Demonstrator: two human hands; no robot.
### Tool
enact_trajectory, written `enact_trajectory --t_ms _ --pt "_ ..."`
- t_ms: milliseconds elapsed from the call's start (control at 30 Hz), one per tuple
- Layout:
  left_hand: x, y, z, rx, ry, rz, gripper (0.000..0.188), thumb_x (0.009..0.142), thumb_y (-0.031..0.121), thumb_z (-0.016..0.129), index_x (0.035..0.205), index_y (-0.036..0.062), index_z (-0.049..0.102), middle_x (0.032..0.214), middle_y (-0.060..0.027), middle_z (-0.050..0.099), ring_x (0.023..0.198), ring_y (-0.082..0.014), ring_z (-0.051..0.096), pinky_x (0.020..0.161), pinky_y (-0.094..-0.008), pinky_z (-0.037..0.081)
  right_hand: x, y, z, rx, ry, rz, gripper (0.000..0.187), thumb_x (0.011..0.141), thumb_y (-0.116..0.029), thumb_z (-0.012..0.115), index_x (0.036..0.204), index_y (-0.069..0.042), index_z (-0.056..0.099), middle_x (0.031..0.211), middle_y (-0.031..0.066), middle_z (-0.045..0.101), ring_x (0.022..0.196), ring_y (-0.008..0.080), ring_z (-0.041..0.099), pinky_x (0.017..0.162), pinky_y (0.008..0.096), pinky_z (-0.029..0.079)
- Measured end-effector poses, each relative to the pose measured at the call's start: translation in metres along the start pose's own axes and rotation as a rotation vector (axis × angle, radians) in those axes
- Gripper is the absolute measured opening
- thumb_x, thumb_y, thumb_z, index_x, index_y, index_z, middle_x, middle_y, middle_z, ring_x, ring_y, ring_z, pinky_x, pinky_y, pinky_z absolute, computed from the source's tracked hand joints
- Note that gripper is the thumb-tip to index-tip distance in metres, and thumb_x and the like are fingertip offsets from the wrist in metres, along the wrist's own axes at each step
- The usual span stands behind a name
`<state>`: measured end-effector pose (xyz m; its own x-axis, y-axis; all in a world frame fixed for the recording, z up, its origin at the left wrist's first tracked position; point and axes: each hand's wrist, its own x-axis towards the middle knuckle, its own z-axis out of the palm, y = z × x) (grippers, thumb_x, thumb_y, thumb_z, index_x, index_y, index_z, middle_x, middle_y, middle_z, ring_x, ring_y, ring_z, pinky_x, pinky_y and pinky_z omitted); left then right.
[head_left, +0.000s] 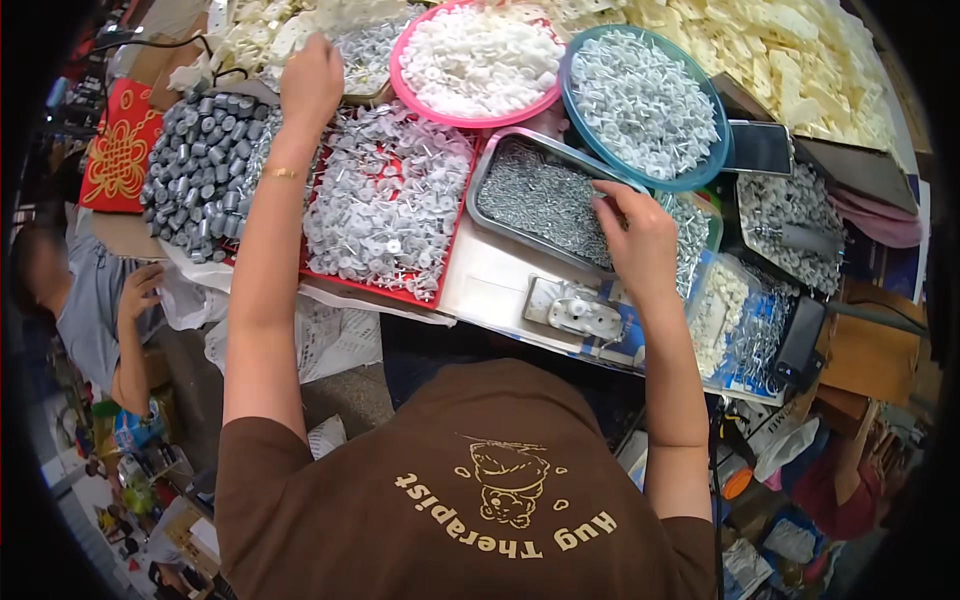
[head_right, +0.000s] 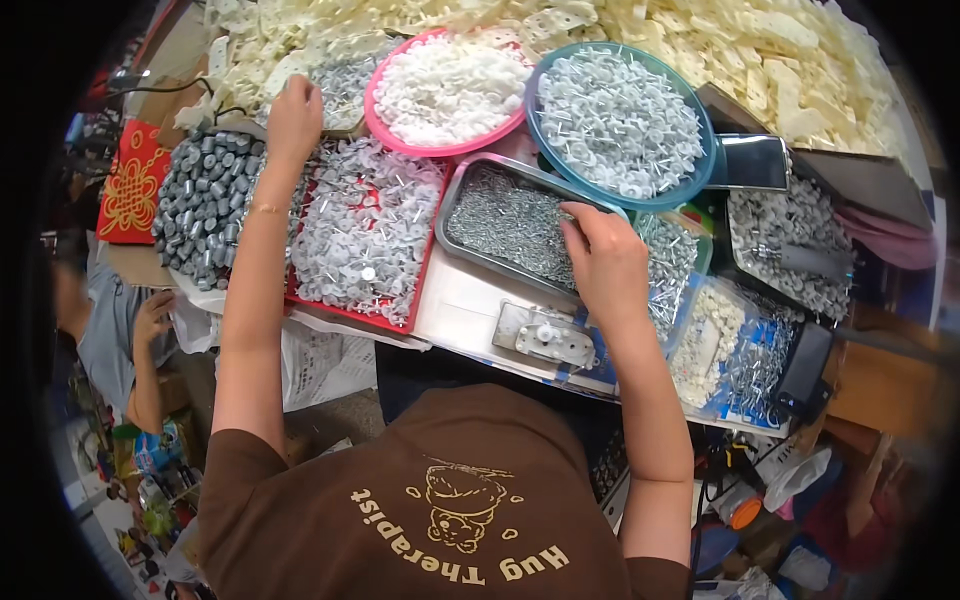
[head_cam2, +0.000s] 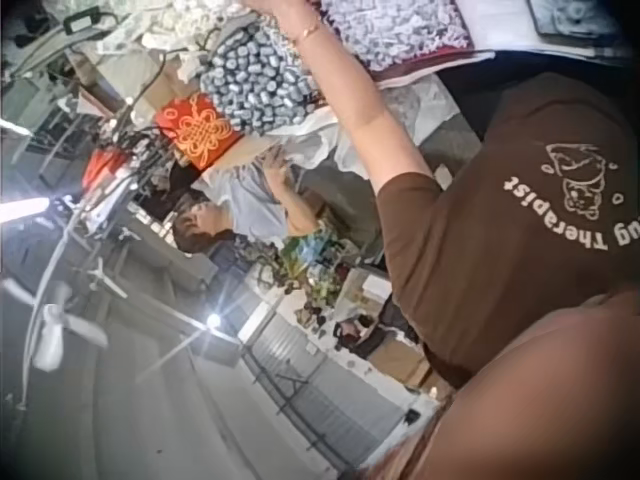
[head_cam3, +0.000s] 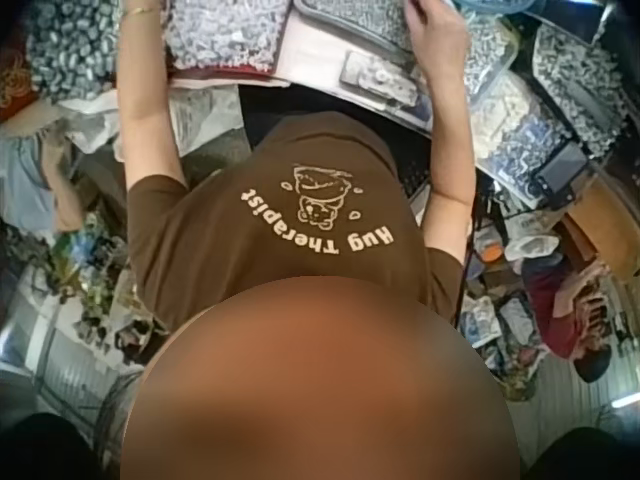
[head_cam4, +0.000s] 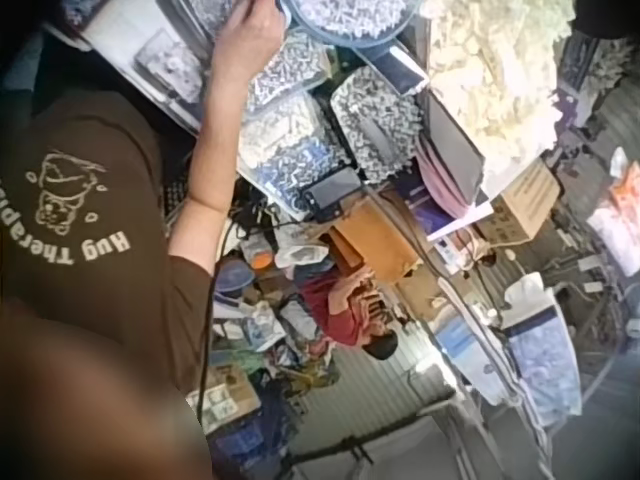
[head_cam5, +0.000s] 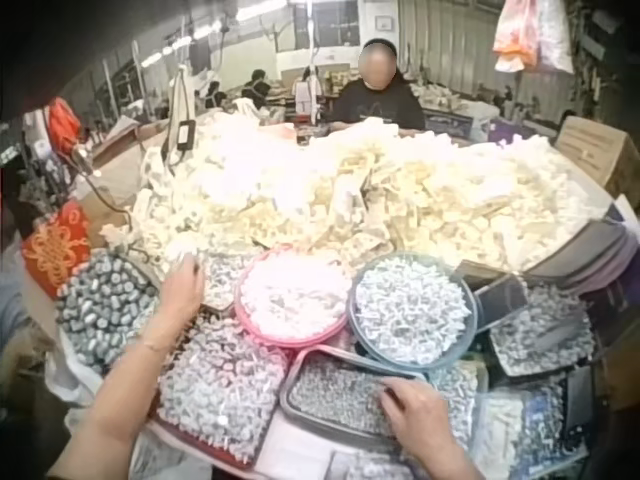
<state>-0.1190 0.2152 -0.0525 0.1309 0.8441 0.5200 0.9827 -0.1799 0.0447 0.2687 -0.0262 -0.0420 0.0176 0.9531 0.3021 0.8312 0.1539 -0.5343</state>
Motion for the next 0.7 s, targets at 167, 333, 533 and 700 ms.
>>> enact_trajectory --t_ms 167,333,533,700 --pt "-0.072 0.104 -0.089 -1.130 -0.213 -0.042 0.016 0.096 0.008 0.063 0.106 -0.0035 0.069 0.094 -0.0145 0.076 0.088 -0.0181 0.072 0.079 -0.0294 0.057 -0.009 -0.037 -0.028 0.540 0.013 0.221 0.009 0.095 -0.001 0.062 0.103 0.002 0.067 0.085 0.0084 0.071 0.079 0.0122 0.069 0.071 0.0266 0.054" --pt "-0.139 0.196 -0.122 -1.859 -0.667 -0.397 0.011 0.094 0.002 0.067 0.104 -0.0030 0.065 0.108 -0.0178 0.073 0.098 -0.0187 0.071 0.088 -0.0300 0.058 -0.021 -0.040 -0.017 1.101 -0.161 0.447 0.011 0.098 -0.003 0.061 0.106 0.006 0.064 0.094 0.0133 0.072 0.083 0.0154 0.070 0.076 0.0280 0.058" --pt "-0.172 0.226 -0.118 -2.019 -0.686 -0.481 0.011 0.097 0.001 0.063 0.106 -0.0025 0.058 0.115 -0.0215 0.070 0.102 -0.0193 0.071 0.090 -0.0299 0.058 -0.040 -0.041 -0.019 1.255 -0.132 0.474 0.016 0.100 -0.005 0.059 0.111 0.006 0.064 0.100 0.0147 0.072 0.086 0.0159 0.071 0.079 0.0284 0.059" --pt "-0.180 0.231 -0.128 -1.929 -0.715 -0.443 0.011 0.097 -0.001 0.064 0.107 -0.0028 0.061 0.109 -0.0171 0.071 0.101 -0.0172 0.071 0.089 -0.0273 0.057 -0.047 -0.047 -0.024 1.236 -0.095 0.458 0.015 0.101 -0.005 0.059 0.111 0.005 0.062 0.099 0.0145 0.071 0.084 0.0161 0.071 0.078 0.0283 0.059"
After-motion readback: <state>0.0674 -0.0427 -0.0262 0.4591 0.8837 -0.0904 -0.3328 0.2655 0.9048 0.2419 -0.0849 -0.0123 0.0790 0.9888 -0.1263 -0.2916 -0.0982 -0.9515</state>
